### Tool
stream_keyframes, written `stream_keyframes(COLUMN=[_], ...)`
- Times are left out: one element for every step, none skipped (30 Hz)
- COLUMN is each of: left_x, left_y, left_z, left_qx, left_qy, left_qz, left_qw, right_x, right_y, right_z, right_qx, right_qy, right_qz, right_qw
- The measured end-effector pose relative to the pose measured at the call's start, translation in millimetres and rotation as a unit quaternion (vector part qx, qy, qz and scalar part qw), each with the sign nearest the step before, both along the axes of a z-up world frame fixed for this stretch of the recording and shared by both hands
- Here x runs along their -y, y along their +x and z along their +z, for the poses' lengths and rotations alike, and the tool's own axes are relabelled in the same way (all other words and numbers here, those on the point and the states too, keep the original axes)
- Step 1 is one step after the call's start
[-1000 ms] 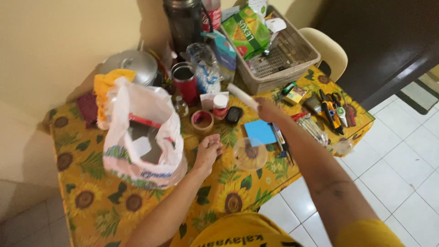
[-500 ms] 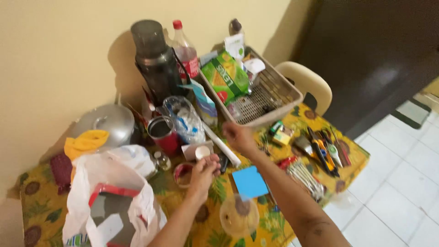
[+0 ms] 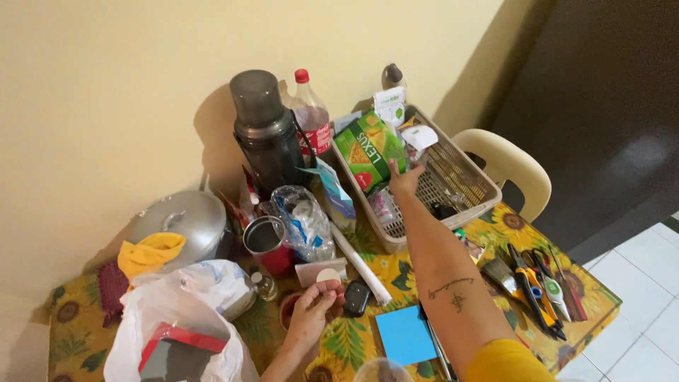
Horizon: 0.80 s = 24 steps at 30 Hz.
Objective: The person organizes various household items on a table by checking a receipt, placing a snack box into a bag, and sorting through a basket containing electronics and small tools.
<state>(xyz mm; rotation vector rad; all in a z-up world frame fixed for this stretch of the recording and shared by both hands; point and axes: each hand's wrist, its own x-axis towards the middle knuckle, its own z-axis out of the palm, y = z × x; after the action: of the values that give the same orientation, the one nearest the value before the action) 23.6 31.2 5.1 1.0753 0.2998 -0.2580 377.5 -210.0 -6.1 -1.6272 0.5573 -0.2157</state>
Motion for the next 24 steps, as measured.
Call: stream_keyframes(left_x=[-2, -1, -1, -1, 0, 2, 4, 5, 4, 4, 3, 3, 3, 2, 3, 7, 11, 14, 18, 23, 24, 25, 28, 35], left_y=[3, 0, -1, -1, -3, -6, -11, -15, -19, -24, -29, -34, -36, -38, -40, -43, -43, -42, -48, -55, -60, -62, -66, -70], left_z=[-1, -1, 2, 7, 14, 22, 31, 40, 48, 55, 61, 66, 72, 80, 89, 99, 113, 128, 142, 155, 167, 177, 181, 182], left_qx=[0.000, -0.003, -0.005, -0.007, -0.010, -0.011, -0.016, -0.021, -0.021, 0.008, 0.038, 0.033, 0.092, 0.152, 0.182, 0.211, 0.211, 0.213, 0.261, 0.308, 0.305, 0.457, 0.584, 0.584], left_qy=[-0.005, -0.011, -0.012, -0.006, 0.000, -0.001, -0.003, -0.004, -0.005, 0.006, 0.016, 0.013, 0.052, 0.091, 0.094, 0.096, 0.117, 0.139, 0.195, 0.248, 0.245, 0.391, 0.510, 0.505], left_qz=[-0.007, -0.012, -0.010, -0.015, -0.020, -0.021, -0.007, 0.007, 0.005, 0.009, 0.013, 0.012, 0.010, 0.006, 0.011, 0.013, 0.032, 0.048, 0.076, 0.104, 0.096, 0.125, 0.143, 0.137], left_qw=[1.000, 1.000, 1.000, 1.000, 1.000, 1.000, 1.000, 1.000, 1.000, 1.000, 0.999, 0.999, 0.994, 0.984, 0.979, 0.973, 0.970, 0.966, 0.942, 0.913, 0.915, 0.789, 0.615, 0.620], right_x=[-2, -3, -4, -6, -8, -7, -2, 3, 14, 28, 43, 57, 72, 92, 105, 115, 123, 133, 139, 140, 137, 134, 129, 123], right_y=[9, 13, 20, 27, 28, 23, 15, 1, -20, -44, -70, -99, -130, -166, -198, -232, -261, -289, -315, -342, -370, -398, -423, -446], right_z=[-3, -7, -6, 1, 11, 28, 49, 71, 91, 109, 126, 139, 150, 160, 168, 171, 171, 172, 170, 165, 158, 152, 147, 142], right_qx=[0.064, 0.125, 0.124, 0.178, 0.231, 0.231, 0.165, 0.098, 0.134, 0.170, 0.242, 0.308, 0.300, 0.292, 0.285, 0.276, 0.270, 0.262, 0.253, 0.247, 0.217, 0.186, 0.179, 0.151], right_qy=[-0.081, -0.162, -0.163, -0.214, -0.264, -0.265, -0.242, -0.218, -0.196, -0.175, -0.205, -0.236, -0.223, -0.208, -0.158, -0.108, -0.111, -0.159, -0.205, -0.207, -0.196, -0.183, -0.185, -0.204], right_qz=[-0.013, -0.024, -0.022, -0.030, -0.037, -0.037, -0.020, -0.004, 0.007, 0.019, 0.037, 0.058, 0.085, 0.109, 0.129, 0.148, 0.144, 0.165, 0.185, 0.179, 0.207, 0.234, 0.227, 0.252], right_qw=[0.995, 0.978, 0.979, 0.960, 0.936, 0.936, 0.956, 0.971, 0.971, 0.970, 0.948, 0.920, 0.924, 0.927, 0.936, 0.944, 0.946, 0.938, 0.927, 0.930, 0.934, 0.937, 0.939, 0.934])
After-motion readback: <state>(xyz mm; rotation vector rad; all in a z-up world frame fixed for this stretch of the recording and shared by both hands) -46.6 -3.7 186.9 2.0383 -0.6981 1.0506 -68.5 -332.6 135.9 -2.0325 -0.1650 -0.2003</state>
